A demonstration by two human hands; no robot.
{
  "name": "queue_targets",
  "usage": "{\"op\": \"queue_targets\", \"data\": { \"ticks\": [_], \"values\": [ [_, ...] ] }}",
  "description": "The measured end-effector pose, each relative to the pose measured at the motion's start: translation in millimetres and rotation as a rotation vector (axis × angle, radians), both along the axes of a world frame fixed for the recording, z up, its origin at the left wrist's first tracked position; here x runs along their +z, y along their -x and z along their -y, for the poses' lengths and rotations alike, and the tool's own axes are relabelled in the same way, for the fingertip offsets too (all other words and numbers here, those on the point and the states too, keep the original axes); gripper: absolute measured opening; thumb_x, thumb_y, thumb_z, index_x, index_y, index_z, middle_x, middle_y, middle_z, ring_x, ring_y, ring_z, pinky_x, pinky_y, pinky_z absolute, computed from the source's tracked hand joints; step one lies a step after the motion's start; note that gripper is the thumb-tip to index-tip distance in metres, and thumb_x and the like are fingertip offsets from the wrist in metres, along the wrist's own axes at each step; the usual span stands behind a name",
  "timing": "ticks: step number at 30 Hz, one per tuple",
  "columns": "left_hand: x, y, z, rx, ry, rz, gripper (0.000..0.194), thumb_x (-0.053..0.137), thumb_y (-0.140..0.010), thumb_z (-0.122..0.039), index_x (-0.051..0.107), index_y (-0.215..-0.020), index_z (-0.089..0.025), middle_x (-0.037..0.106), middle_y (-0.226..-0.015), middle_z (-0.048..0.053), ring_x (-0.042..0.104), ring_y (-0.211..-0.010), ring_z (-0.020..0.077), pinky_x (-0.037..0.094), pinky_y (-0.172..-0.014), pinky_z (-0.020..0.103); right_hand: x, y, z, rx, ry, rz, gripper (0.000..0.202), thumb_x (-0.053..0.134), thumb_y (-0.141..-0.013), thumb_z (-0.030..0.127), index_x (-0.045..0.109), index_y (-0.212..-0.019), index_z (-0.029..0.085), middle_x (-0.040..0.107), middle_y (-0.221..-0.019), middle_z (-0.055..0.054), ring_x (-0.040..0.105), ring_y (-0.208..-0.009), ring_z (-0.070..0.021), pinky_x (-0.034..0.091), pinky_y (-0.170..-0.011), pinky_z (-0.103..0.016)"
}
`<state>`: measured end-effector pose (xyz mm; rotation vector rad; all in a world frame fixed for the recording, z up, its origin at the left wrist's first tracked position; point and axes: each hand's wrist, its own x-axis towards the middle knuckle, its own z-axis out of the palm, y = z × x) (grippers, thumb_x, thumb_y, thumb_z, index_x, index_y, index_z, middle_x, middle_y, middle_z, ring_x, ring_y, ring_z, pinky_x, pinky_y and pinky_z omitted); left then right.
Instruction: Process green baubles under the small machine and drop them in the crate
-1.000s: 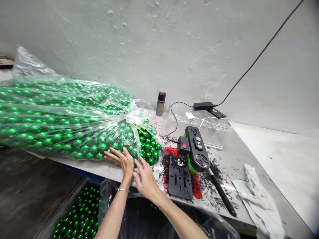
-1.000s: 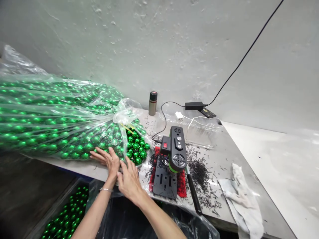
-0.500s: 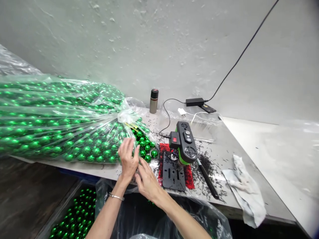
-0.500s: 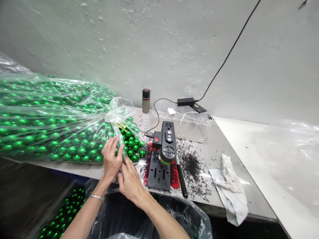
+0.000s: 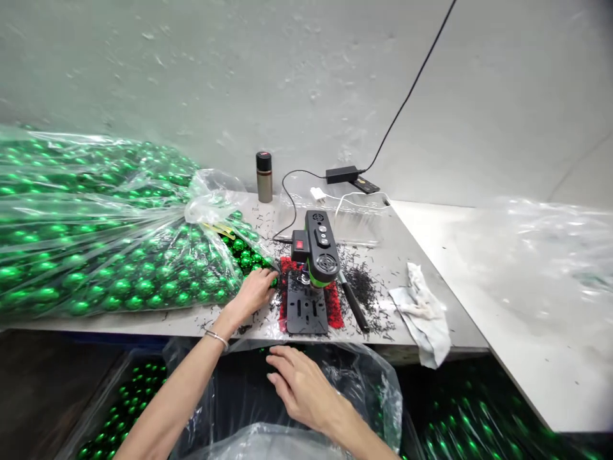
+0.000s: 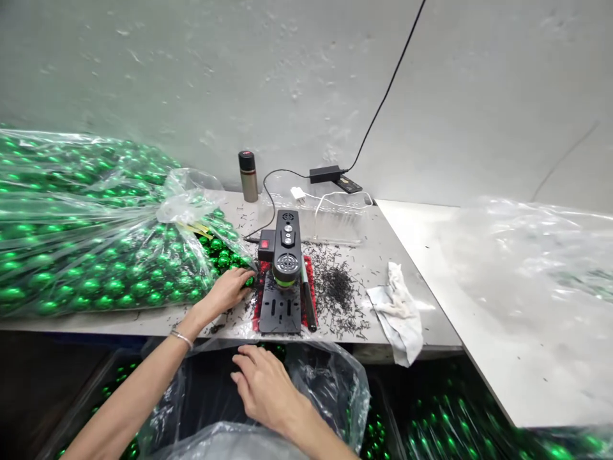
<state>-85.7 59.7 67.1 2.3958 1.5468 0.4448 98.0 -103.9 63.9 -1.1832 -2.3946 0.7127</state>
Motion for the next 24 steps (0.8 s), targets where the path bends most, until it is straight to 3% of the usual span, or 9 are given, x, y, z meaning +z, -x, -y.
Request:
{"op": "queue_targets", "data": {
  "ticks": [3,6,8,10,13,16,20,24],
  "values": [
    [2.9,4,11,0.172,0.038,0.393,0.032,0.071,-0.081,-0.025,0.071,-0.113,-0.018,0.073,-0.107,0.012,0.063,-0.102,0.0303,0.049,-0.092,0.043,-1.6,-1,9,-0.025,0.045,-0.044,0.034,0.053,-0.096,0.024,0.061,-0.129,0.021,0.066,-0.134,-0.009,0.066,-0.121,-0.0229,0.055,-0.106,-0.038],
    [5.6,2,33,0.362,0.278,1.001,0.042,0.077,-0.076,-0.043,0.069,-0.110,-0.019,0.073,-0.098,0.007,0.067,-0.095,0.0255,0.052,-0.085,0.037,0.7,0,11,-0.074,0.076,-0.163,0.033,0.051,-0.096,0.022,0.062,-0.128,0.020,0.067,-0.131,-0.010,0.066,-0.121,-0.0201,0.055,-0.106,-0.033],
    [6.1,-4,51,0.425,0.471,1.371,0.046,0.082,-0.071,-0.042,0.067,-0.107,-0.018,0.074,-0.095,0.006,0.070,-0.091,0.0221,0.054,-0.084,0.034,2.4,2,9,-0.116,0.078,-0.260,0.032,0.049,-0.097,0.020,0.062,-0.126,0.019,0.069,-0.126,-0.010,0.067,-0.117,-0.0184,0.056,-0.103,-0.031],
    [5.2,-12,66,0.442,0.628,1.588,0.043,0.083,-0.070,-0.036,0.068,-0.106,-0.018,0.076,-0.095,0.006,0.072,-0.089,0.0202,0.056,-0.085,0.032,3.4,4,6,-0.151,0.056,-0.339,0.031,0.048,-0.097,0.020,0.063,-0.124,0.019,0.070,-0.122,-0.010,0.069,-0.113,-0.0175,0.057,-0.100,-0.030],
    [1.2,-25,79,0.445,0.786,1.667,0.032,0.075,-0.078,-0.033,0.070,-0.106,-0.018,0.077,-0.096,0.008,0.072,-0.085,0.0194,0.058,-0.079,0.031,4.6,8,5,-0.174,0.020,-0.405,0.030,0.048,-0.097,0.020,0.063,-0.122,0.019,0.071,-0.119,-0.010,0.069,-0.111,-0.0169,0.058,-0.098,-0.029],
    [-5.1,-34,78,0.474,0.840,1.635,0.022,0.068,-0.084,-0.034,0.071,-0.097,-0.016,0.077,-0.096,0.011,0.073,-0.085,0.0214,0.061,-0.079,0.035,5.0,6,8,-0.188,0.010,-0.416,0.029,0.048,-0.097,0.019,0.064,-0.121,0.019,0.071,-0.119,-0.010,0.069,-0.111,-0.0167,0.059,-0.098,-0.029],
    [-17.5,-45,69,0.473,0.759,1.618,0.020,0.072,-0.080,-0.032,0.066,-0.091,-0.017,0.076,-0.097,0.011,0.073,-0.097,0.0239,0.059,-0.093,0.041,1.8,-1,15,-0.213,0.022,-0.368,0.028,0.048,-0.096,0.018,0.064,-0.119,0.020,0.072,-0.118,-0.010,0.070,-0.109,-0.0173,0.059,-0.096,-0.030],
    [-34.5,-59,62,0.484,0.563,1.446,0.040,0.077,-0.075,-0.041,0.062,-0.105,-0.018,0.075,-0.096,0.007,0.072,-0.099,0.0232,0.056,-0.094,0.041,-5.0,-6,22,-0.202,0.053,-0.321,0.027,0.048,-0.097,0.018,0.065,-0.117,0.020,0.073,-0.114,-0.009,0.071,-0.106,-0.0172,0.059,-0.094,-0.029]
  ]
}}
